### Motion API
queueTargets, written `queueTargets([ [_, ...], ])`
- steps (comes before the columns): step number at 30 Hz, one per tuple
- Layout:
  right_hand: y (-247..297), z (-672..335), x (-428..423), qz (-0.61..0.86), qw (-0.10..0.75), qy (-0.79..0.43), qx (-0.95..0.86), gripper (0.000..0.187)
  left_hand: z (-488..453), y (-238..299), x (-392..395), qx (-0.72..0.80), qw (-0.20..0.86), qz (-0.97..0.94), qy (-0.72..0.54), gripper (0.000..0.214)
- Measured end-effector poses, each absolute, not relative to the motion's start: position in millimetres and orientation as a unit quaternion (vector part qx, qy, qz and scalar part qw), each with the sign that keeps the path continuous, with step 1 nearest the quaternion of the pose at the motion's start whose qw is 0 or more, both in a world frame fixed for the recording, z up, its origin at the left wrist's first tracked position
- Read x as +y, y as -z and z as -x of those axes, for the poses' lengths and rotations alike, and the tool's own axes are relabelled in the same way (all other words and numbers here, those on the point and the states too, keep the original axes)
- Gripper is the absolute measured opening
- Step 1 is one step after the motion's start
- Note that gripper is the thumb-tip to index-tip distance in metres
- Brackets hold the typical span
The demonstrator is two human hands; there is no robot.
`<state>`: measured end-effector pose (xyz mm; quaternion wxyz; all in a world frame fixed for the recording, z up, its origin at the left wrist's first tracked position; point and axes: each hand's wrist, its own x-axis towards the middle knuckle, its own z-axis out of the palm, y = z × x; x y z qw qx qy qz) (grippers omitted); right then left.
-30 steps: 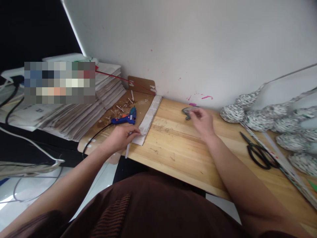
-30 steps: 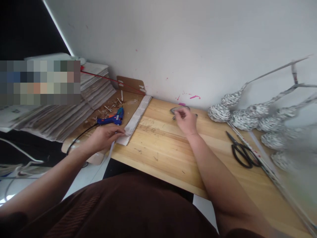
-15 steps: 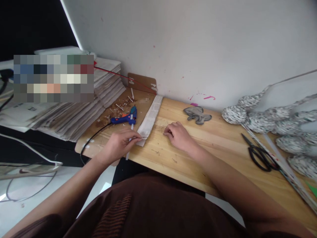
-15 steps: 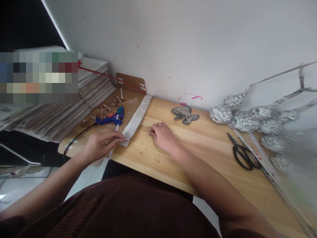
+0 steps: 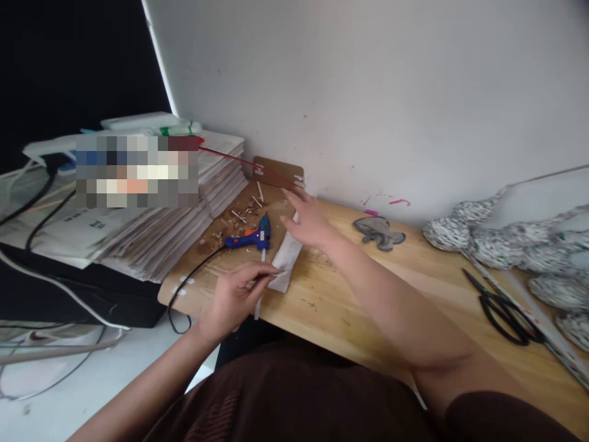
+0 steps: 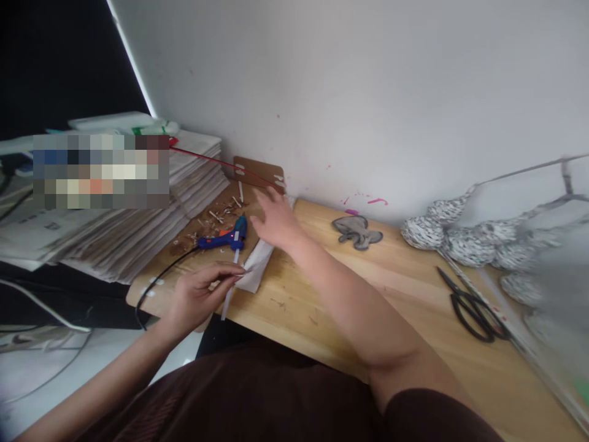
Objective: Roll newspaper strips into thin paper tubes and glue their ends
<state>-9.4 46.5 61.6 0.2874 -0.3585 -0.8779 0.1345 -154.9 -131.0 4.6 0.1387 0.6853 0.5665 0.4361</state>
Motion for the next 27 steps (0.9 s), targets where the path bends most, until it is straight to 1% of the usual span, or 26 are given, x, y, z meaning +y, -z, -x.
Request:
queueTargets([
  [2,-51,-16,39,0.438,0.287,-0.185,-0.832,0.035,155,-5,-133,0.569,0.123,-0.681,-0.444,0.014],
  [3,-45,-30,33,0.489,0.258,-0.246,-0.796,0.044,154,-4,-133,0.571,0.118,-0.679,-0.446,0.014],
  [4,-39,-42,27,0.525,0.207,-0.345,-0.750,0.057,153,-4,-133,0.570,0.117,-0.679,-0.447,0.014],
  [5,-34,-52,19,0.549,0.162,-0.457,-0.681,0.064,150,-3,-132,0.566,0.116,-0.681,-0.450,0.015],
  [6,-29,-58,12,0.540,0.123,-0.570,-0.607,0.067,147,-3,-131,0.556,0.118,-0.687,-0.453,0.015],
  [7,-25,-62,6,0.501,0.096,-0.670,-0.540,0.065,142,-2,-129,0.541,0.121,-0.696,-0.456,0.016],
  [8,-22,-62,1,0.463,0.092,-0.734,-0.488,0.061,138,-2,-128,0.523,0.126,-0.708,-0.457,0.017],
  [9,-21,-62,-2,0.443,0.125,-0.765,-0.450,0.054,133,-3,-127,0.504,0.133,-0.721,-0.456,0.019],
  [12,-22,-58,1,0.433,0.241,-0.783,-0.377,0.028,119,-6,-128,0.456,0.165,-0.757,-0.438,0.022],
  [13,-23,-59,4,0.440,0.264,-0.776,-0.367,0.022,116,-7,-129,0.447,0.181,-0.765,-0.428,0.022],
  [15,-24,-64,12,0.454,0.284,-0.764,-0.360,0.014,111,-10,-133,0.434,0.223,-0.774,-0.403,0.020],
  [18,-19,-74,19,0.467,0.300,-0.752,-0.355,0.013,109,-14,-137,0.415,0.300,-0.779,-0.361,0.019],
  [20,-14,-78,20,0.471,0.317,-0.744,-0.353,0.012,109,-16,-137,0.406,0.365,-0.773,-0.323,0.014],
  [21,-12,-80,20,0.472,0.325,-0.739,-0.353,0.011,110,-17,-134,0.412,0.398,-0.760,-0.308,0.014],
  [22,-11,-81,19,0.471,0.333,-0.736,-0.355,0.010,110,-19,-129,0.428,0.426,-0.738,-0.300,0.019],
  [24,-9,-83,17,0.463,0.346,-0.731,-0.364,0.007,109,-23,-115,0.486,0.459,-0.670,-0.323,0.028],
  [26,-9,-83,15,0.450,0.356,-0.729,-0.374,0.002,104,-29,-94,0.542,0.471,-0.581,-0.383,0.033],
  [27,-8,-84,14,0.442,0.359,-0.729,-0.380,0.003,100,-31,-82,0.555,0.484,-0.535,-0.414,0.037],
])
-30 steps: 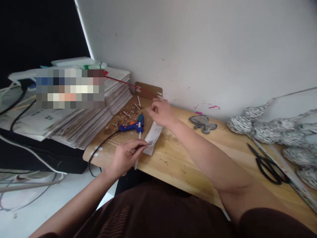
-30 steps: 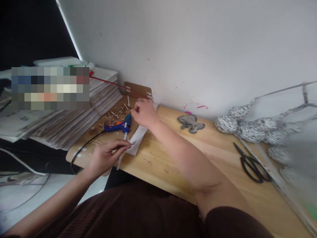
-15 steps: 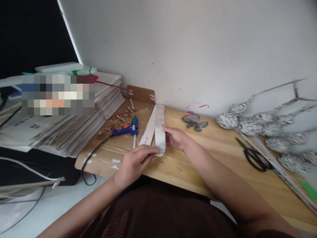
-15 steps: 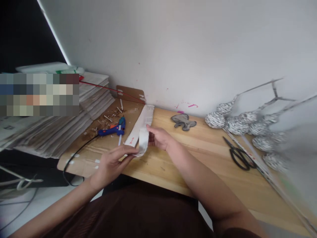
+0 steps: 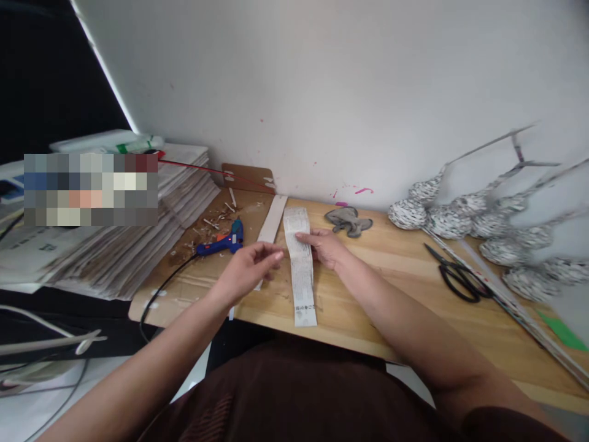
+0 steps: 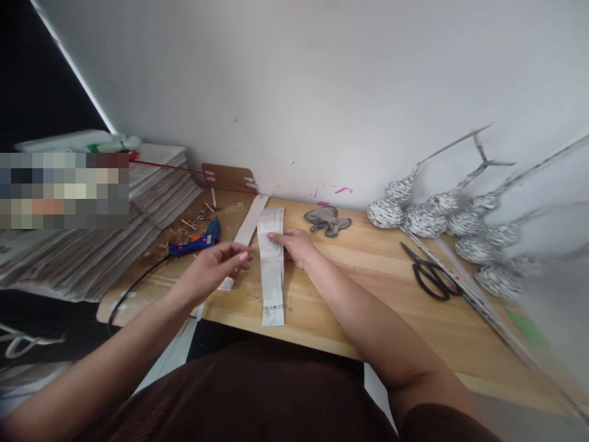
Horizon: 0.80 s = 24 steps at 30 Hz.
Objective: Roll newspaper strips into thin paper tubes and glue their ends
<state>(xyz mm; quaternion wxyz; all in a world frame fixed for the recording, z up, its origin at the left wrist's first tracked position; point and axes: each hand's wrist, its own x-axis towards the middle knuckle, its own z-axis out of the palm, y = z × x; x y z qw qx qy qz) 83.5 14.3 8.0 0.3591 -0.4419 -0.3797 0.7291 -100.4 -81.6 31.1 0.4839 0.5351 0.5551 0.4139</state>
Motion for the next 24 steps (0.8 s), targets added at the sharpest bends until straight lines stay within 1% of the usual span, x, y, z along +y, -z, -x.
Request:
queueTargets([
  [2,-6,-84,12,0.426,0.365,-0.726,-0.398,0.008,90,-34,-57,0.548,0.548,-0.451,-0.443,0.043],
  [4,-3,-84,11,0.419,0.376,-0.713,-0.419,0.012,80,-32,-34,0.533,0.608,-0.400,-0.431,0.043],
  [7,1,-87,11,0.422,0.380,-0.698,-0.436,0.012,71,-23,-10,0.552,0.583,-0.391,-0.450,0.038],
  [9,2,-91,13,0.426,0.359,-0.709,-0.432,0.010,70,-15,0,0.565,0.556,-0.392,-0.466,0.041],
  [11,2,-95,16,0.436,0.343,-0.715,-0.425,0.011,72,-11,4,0.586,0.532,-0.389,-0.472,0.049],
  [14,2,-97,20,0.461,0.354,-0.698,-0.418,0.012,76,-9,5,0.610,0.507,-0.386,-0.472,0.050],
  [17,2,-95,21,0.481,0.362,-0.680,-0.419,0.012,77,-12,4,0.599,0.516,-0.378,-0.482,0.047],
  [20,1,-92,20,0.489,0.362,-0.665,-0.432,0.012,75,-17,4,0.566,0.559,-0.370,-0.479,0.047],
  [22,1,-92,18,0.491,0.360,-0.653,-0.451,0.012,75,-21,5,0.534,0.589,-0.397,-0.458,0.046],
  [24,1,-93,18,0.493,0.352,-0.639,-0.473,0.014,78,-25,9,0.522,0.587,-0.440,-0.436,0.042],
])
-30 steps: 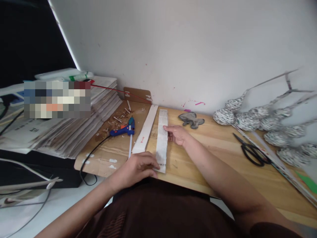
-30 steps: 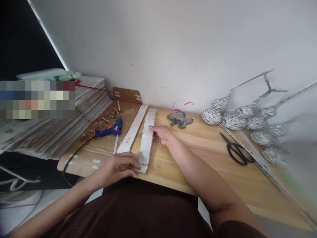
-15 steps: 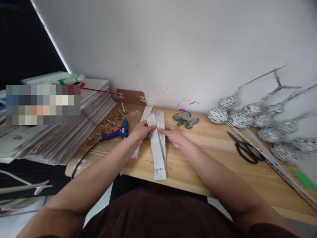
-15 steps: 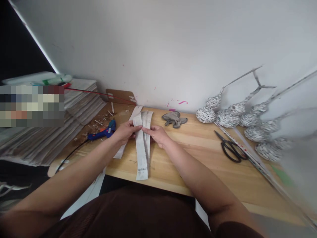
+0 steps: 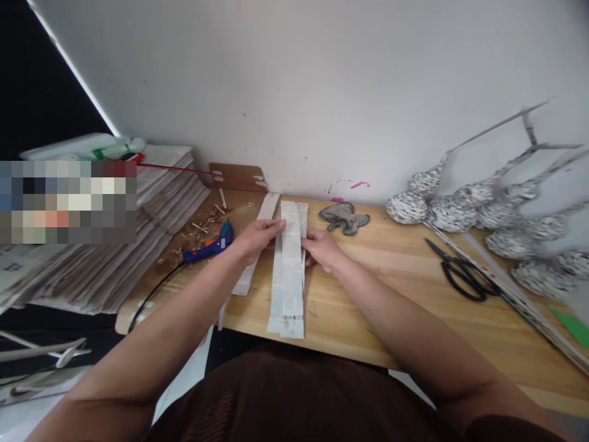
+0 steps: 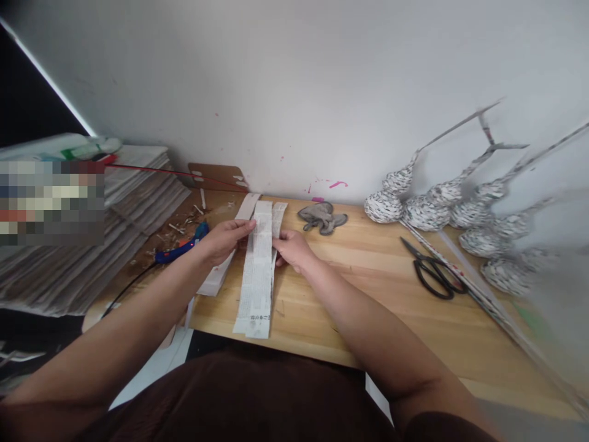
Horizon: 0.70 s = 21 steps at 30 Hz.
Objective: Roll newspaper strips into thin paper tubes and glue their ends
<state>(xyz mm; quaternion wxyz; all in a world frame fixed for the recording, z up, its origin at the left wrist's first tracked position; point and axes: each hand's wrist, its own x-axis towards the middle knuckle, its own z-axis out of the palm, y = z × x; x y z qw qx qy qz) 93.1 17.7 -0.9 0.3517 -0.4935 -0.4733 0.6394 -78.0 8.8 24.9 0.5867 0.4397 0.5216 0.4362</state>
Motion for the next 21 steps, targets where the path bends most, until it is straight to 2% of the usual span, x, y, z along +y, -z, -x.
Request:
queueTargets([
  [6,1,-104,22,0.498,0.302,-0.628,-0.517,0.008,110,-29,31,0.610,0.460,-0.492,-0.417,0.027],
  [15,-1,-106,22,0.493,0.264,-0.628,-0.541,0.005,139,-17,47,0.659,0.339,-0.588,-0.325,0.052],
  [21,1,-115,26,0.446,0.205,-0.666,-0.562,0.008,138,-17,45,0.648,0.279,-0.641,-0.301,0.049],
])
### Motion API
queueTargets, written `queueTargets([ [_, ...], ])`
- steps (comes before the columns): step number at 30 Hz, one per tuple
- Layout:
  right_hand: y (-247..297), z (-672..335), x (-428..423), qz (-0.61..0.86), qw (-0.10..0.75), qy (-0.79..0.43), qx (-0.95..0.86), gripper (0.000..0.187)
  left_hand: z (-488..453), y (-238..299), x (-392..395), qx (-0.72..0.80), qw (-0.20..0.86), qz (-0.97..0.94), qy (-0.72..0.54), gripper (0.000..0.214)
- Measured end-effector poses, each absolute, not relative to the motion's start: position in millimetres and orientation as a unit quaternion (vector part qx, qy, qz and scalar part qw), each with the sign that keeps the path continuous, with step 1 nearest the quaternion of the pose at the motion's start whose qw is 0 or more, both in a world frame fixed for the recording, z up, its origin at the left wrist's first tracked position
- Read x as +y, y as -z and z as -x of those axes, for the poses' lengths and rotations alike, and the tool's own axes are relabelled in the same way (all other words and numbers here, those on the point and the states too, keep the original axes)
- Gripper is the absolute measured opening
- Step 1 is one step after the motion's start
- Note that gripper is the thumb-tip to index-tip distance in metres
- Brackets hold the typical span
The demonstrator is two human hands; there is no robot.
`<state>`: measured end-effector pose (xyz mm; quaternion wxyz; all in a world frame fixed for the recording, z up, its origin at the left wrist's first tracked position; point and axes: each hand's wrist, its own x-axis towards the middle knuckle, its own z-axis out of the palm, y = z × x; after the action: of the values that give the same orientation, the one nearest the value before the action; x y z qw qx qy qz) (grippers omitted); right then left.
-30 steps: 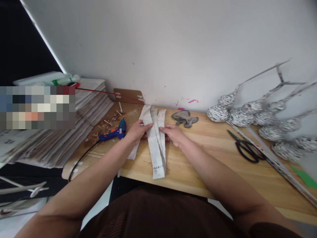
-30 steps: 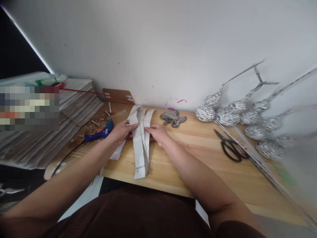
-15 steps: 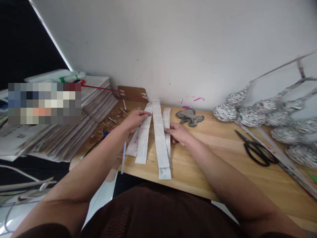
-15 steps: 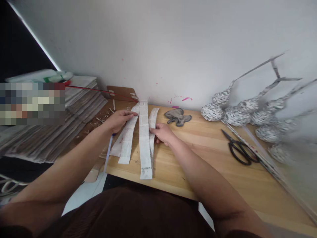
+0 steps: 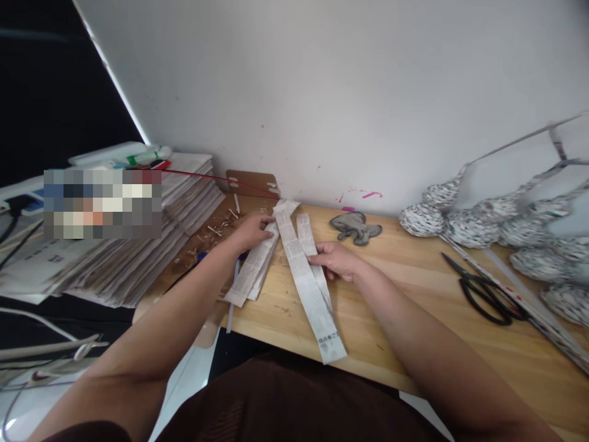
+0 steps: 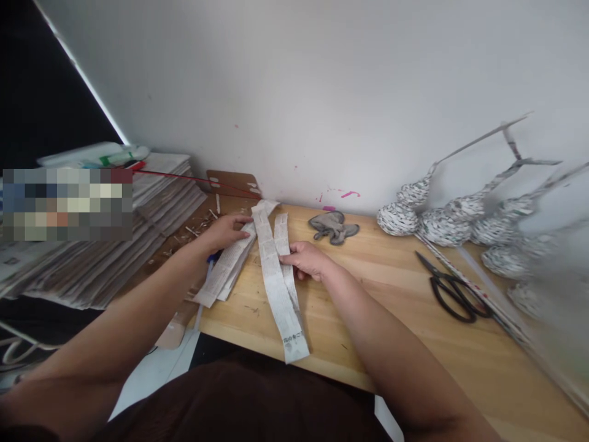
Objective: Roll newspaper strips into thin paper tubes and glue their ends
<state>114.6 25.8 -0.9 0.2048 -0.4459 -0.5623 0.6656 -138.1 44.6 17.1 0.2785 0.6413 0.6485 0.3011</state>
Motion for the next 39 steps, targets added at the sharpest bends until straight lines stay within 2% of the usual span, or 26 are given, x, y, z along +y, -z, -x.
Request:
queueTargets([
  [5,2,-118,27,0.436,0.203,-0.678,-0.556,0.009,138,-17,45,0.656,0.184,-0.663,-0.311,0.054],
  [15,-1,-117,26,0.445,0.207,-0.675,-0.550,0.004,140,-8,27,0.703,0.151,-0.650,-0.247,0.049],
  [20,2,-117,27,0.445,0.220,-0.681,-0.538,0.006,122,-29,5,0.689,0.017,-0.698,-0.193,0.033],
  [22,3,-117,28,0.434,0.229,-0.691,-0.530,0.008,110,-36,-3,0.691,0.093,-0.696,-0.171,0.044],
  [25,3,-119,28,0.416,0.257,-0.715,-0.500,0.012,90,-37,-16,0.646,0.350,-0.664,-0.139,0.064],
  [27,2,-120,28,0.397,0.274,-0.737,-0.474,0.016,78,-33,-24,0.609,0.463,-0.621,-0.170,0.063],
  [29,1,-121,28,0.377,0.284,-0.756,-0.453,0.016,69,-27,-31,0.578,0.522,-0.576,-0.248,0.063],
  [32,1,-121,28,0.365,0.296,-0.764,-0.442,0.016,61,-21,-38,0.542,0.532,-0.560,-0.330,0.083],
  [35,1,-122,30,0.352,0.294,-0.769,-0.445,0.018,57,-18,-47,0.523,0.514,-0.593,-0.332,0.091],
  [37,2,-122,31,0.340,0.307,-0.776,-0.433,0.017,57,-16,-57,0.514,0.483,-0.630,-0.326,0.087],
  [39,2,-124,34,0.339,0.338,-0.777,-0.410,0.015,57,-14,-71,0.506,0.419,-0.687,-0.309,0.071],
])
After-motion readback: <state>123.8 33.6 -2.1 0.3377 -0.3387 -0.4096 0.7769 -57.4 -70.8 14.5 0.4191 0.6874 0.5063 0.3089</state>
